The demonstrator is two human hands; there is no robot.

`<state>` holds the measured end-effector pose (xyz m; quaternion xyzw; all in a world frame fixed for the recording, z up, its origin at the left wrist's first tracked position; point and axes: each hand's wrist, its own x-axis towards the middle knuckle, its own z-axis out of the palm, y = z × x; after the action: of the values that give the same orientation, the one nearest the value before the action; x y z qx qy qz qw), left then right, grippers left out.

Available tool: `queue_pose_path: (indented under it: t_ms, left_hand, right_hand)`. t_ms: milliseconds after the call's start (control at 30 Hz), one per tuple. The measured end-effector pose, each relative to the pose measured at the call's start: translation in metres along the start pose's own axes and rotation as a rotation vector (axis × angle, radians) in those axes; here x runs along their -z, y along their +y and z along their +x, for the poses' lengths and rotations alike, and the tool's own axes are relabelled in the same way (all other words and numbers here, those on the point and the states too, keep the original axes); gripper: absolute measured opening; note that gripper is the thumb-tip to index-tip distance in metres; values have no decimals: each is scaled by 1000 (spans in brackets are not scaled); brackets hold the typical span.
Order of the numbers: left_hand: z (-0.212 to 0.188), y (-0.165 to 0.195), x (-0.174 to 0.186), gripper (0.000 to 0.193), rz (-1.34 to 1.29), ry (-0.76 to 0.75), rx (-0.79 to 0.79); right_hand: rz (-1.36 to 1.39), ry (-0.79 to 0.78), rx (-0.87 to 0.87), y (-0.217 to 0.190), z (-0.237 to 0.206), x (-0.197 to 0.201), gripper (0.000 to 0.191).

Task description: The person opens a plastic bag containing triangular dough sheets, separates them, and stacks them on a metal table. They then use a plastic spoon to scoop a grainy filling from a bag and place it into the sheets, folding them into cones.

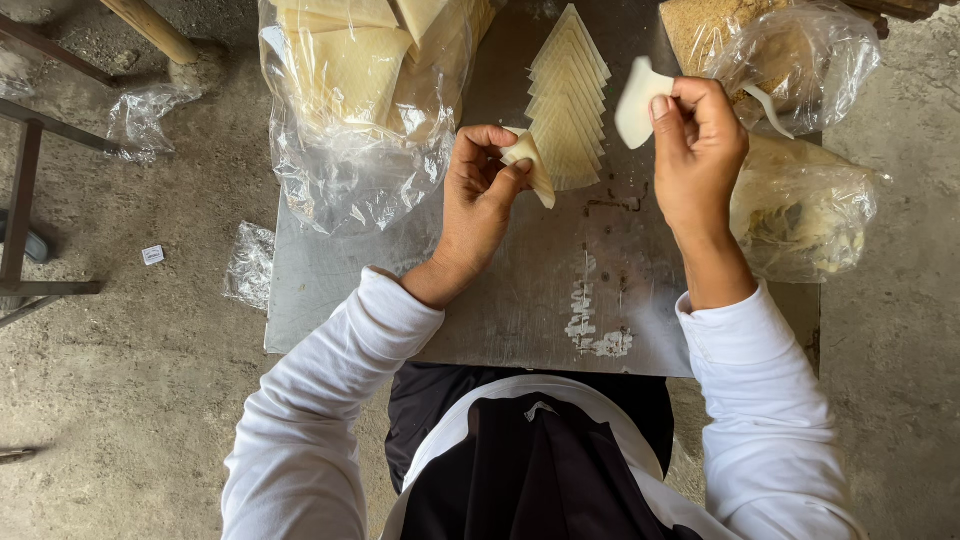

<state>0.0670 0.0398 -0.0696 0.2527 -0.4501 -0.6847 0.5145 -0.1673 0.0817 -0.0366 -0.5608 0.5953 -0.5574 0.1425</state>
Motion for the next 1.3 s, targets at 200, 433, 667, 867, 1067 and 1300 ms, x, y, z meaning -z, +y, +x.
queue_pose_path:
  t_ms: [200, 433, 667, 867, 1067, 1300]
  left_hand:
    - [1, 0, -3, 26, -46, 21, -26]
    - [-1, 7, -6, 26, -47, 43, -31]
    - [2, 11, -6, 25, -64, 38, -43]
    - [3, 11, -4, 25, -67, 39, -63]
    - [2, 10, -4, 25, -75, 36, -55]
    - [2, 10, -4, 24, -52, 29, -61]
  right_hand:
    - [-845, -203, 539, -10, -19, -29, 18]
    - [-828, -283, 601, -29, -34, -39, 20]
    - [-801, -313, 607, -33, -39, -48, 17]
    - [-824, -321, 633, -29, -43, -49, 15]
    - [-812, -327, 637, -27, -44, -51, 9]
    - [-827, -356, 637, -24, -48, -52, 3]
